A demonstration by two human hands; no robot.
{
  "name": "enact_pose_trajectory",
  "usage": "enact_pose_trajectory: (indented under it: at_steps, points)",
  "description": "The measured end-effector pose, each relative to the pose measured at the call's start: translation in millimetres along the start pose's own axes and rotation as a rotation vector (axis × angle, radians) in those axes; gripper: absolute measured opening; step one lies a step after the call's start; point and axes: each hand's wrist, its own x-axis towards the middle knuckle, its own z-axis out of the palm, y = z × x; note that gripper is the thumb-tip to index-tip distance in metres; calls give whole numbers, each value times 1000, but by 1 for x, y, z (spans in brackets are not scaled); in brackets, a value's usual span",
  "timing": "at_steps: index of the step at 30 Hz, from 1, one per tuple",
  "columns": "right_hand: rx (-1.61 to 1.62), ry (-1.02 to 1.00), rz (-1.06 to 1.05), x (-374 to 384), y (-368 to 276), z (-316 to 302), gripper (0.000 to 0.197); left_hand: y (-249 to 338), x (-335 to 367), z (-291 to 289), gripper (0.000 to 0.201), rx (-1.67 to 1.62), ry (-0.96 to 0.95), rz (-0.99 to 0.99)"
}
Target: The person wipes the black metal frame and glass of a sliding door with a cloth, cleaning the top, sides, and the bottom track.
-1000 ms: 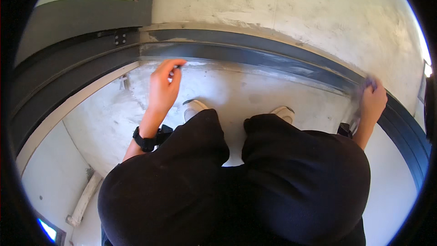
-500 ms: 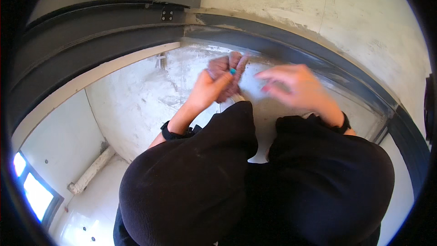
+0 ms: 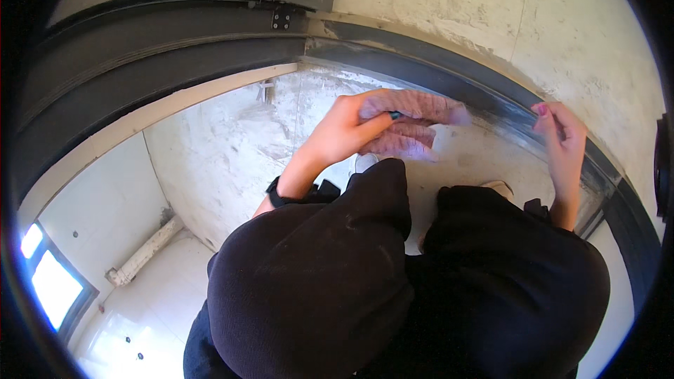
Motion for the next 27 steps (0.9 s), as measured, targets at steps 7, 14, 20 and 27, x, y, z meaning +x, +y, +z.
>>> enact_pose_trajectory:
  at_steps: [7,14,20,27]
  points:
    - [377,-567,61,2,-52,59,66,20,-3,-5,45,-609,-380,15]
    - [60,-385,-215,26,-26,73,46,21,-4,1,69,-671,-404,42]
    - [189,-224,-74,20,-26,62,75,-7,-2,-3,62,177,-5,331]
    - [311,-5,129,10,1,58,68,-54,3,-16,54,894,474,-74]
